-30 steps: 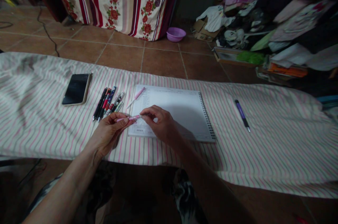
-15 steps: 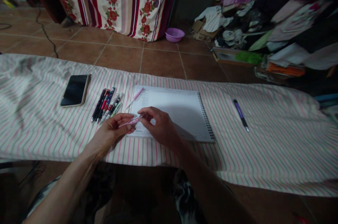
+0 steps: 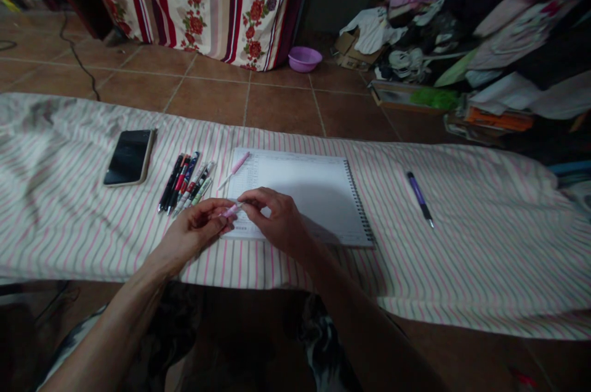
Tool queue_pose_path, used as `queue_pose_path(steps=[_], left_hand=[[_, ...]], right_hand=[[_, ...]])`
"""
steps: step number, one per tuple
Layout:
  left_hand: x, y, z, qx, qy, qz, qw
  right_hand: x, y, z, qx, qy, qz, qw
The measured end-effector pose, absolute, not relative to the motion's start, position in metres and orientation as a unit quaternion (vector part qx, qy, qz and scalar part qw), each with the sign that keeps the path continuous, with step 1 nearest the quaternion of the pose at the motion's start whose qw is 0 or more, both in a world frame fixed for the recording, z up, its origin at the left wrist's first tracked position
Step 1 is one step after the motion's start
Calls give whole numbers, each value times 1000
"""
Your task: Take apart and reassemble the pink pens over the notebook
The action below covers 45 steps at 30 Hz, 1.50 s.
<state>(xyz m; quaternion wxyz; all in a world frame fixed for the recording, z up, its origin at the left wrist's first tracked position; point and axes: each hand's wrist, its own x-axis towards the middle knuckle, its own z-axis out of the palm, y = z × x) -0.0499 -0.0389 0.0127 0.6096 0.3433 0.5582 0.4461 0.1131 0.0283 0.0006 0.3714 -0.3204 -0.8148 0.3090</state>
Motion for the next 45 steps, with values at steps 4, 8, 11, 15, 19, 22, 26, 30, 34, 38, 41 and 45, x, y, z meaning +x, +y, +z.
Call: queue_pose_path(steps=[4, 8, 11, 15, 19, 22, 26, 30, 34, 38, 41, 45], left_hand=[[-50, -39, 14, 338, 558, 444, 614], [-50, -39, 15, 382, 575, 427, 584], [-51, -40, 11, 414, 588, 425, 550], [-54, -41, 4, 450, 597, 401, 530], [-58, -43, 4, 459, 593, 394, 531], [-60, -44, 5, 459, 586, 391, 541], [-61, -44, 3, 460, 589, 387, 540], [-61, -44, -1, 446, 599, 404, 528], [-60, -43, 2, 443, 607, 407, 520], [-60, -42, 2, 443, 608, 415, 512], [-62, -42, -2, 440, 601, 424, 515], [-63, -43, -4, 448, 595, 437, 504]], right_hand=[[112, 28, -2, -326, -805, 326, 374], [108, 26, -1, -330, -800, 338, 370], [105, 24, 0, -327, -804, 342, 359], [103, 22, 0, -333, -807, 350, 339], [101, 21, 0, -339, -813, 349, 321], [100, 21, -1, -338, -816, 350, 313], [99, 21, -2, -327, -816, 361, 312], [97, 21, -3, -334, -811, 370, 306], [94, 20, -4, -339, -806, 376, 307], [92, 18, -3, -348, -795, 376, 323], [91, 16, -2, -348, -788, 389, 326], [93, 18, -2, -336, -791, 398, 320]])
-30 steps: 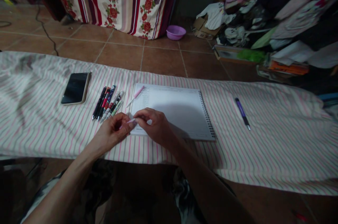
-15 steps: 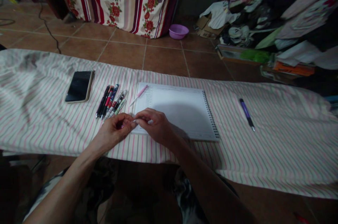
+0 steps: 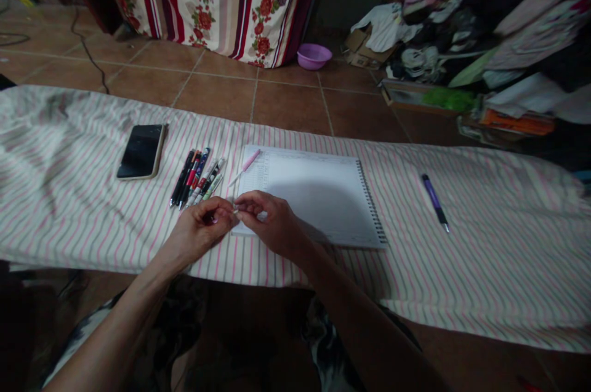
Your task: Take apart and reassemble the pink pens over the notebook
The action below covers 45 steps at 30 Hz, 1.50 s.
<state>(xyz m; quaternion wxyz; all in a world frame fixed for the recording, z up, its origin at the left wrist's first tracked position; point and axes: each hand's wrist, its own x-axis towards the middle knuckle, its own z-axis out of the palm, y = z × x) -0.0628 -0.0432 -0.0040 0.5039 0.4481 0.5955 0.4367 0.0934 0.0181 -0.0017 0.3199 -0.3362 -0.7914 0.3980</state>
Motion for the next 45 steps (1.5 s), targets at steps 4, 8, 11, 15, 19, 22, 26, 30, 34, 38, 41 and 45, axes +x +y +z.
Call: queue_pose_path(steps=[4, 8, 11, 15, 19, 22, 26, 30, 34, 38, 41, 45], left_hand=[[-63, -42, 1, 453, 618, 428, 479], [-66, -41, 1, 480, 628, 417, 449], [-69, -40, -2, 490, 634, 414, 433], [-72, -40, -5, 492, 647, 409, 415], [-72, -40, -5, 497, 650, 406, 407], [-73, -41, -6, 499, 651, 405, 403], [-74, -41, -8, 492, 648, 412, 410], [-73, -41, -9, 501, 650, 412, 396], [-70, -41, -6, 505, 647, 420, 388], [-67, -41, -4, 500, 648, 428, 383], [-66, -40, -4, 500, 644, 439, 377], [-65, -39, -4, 507, 643, 438, 370]], right_hand=[[99, 25, -5, -365, -787, 391, 306], [102, 27, -9, -387, -826, 313, 264], [100, 25, -12, -365, -866, 253, 232], [97, 22, -15, -366, -885, 208, 199], [94, 22, -17, -367, -889, 204, 183], [94, 23, -17, -355, -891, 210, 189], [95, 26, -13, -348, -877, 244, 225], [98, 27, -9, -358, -828, 336, 272], [99, 27, -6, -360, -754, 462, 298], [99, 27, -6, -353, -676, 556, 331], [100, 29, -7, -347, -646, 580, 355], [100, 30, -7, -341, -631, 603, 349]])
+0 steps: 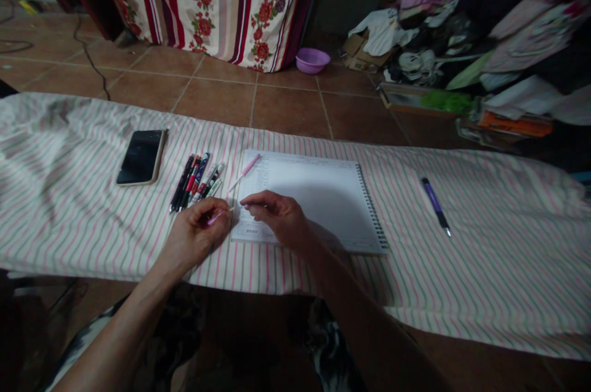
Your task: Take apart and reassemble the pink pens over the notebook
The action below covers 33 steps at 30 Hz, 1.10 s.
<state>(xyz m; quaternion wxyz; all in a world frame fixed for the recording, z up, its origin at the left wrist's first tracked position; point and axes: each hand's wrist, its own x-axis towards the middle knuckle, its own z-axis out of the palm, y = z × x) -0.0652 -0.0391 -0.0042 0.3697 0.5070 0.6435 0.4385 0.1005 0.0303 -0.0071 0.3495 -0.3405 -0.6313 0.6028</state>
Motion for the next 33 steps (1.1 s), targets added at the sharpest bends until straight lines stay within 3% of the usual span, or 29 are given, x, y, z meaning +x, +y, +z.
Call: queue_pose_path(steps=[8, 33], left_hand=[[-61, -38, -2, 519, 649, 436, 347], [-55, -36, 6, 514, 661, 454, 303]], right_hand=[[97, 30, -10, -335, -594, 644, 346], [93, 27, -17, -342, -624, 600, 365]])
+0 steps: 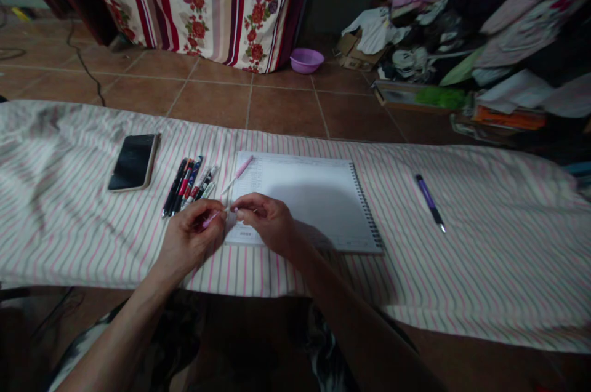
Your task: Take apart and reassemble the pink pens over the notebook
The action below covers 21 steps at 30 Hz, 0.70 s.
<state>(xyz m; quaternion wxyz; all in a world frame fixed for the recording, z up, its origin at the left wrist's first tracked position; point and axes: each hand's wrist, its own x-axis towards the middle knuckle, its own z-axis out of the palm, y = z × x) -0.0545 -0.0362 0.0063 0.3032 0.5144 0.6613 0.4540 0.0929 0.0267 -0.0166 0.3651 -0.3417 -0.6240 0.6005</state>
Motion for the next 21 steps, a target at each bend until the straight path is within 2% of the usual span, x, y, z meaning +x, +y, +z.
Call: queue_pose_path(steps=[21], left_hand=[[-57, -35, 3, 541, 646, 455, 288]], right_hand=[[93, 24, -10, -343, -678, 534, 372]])
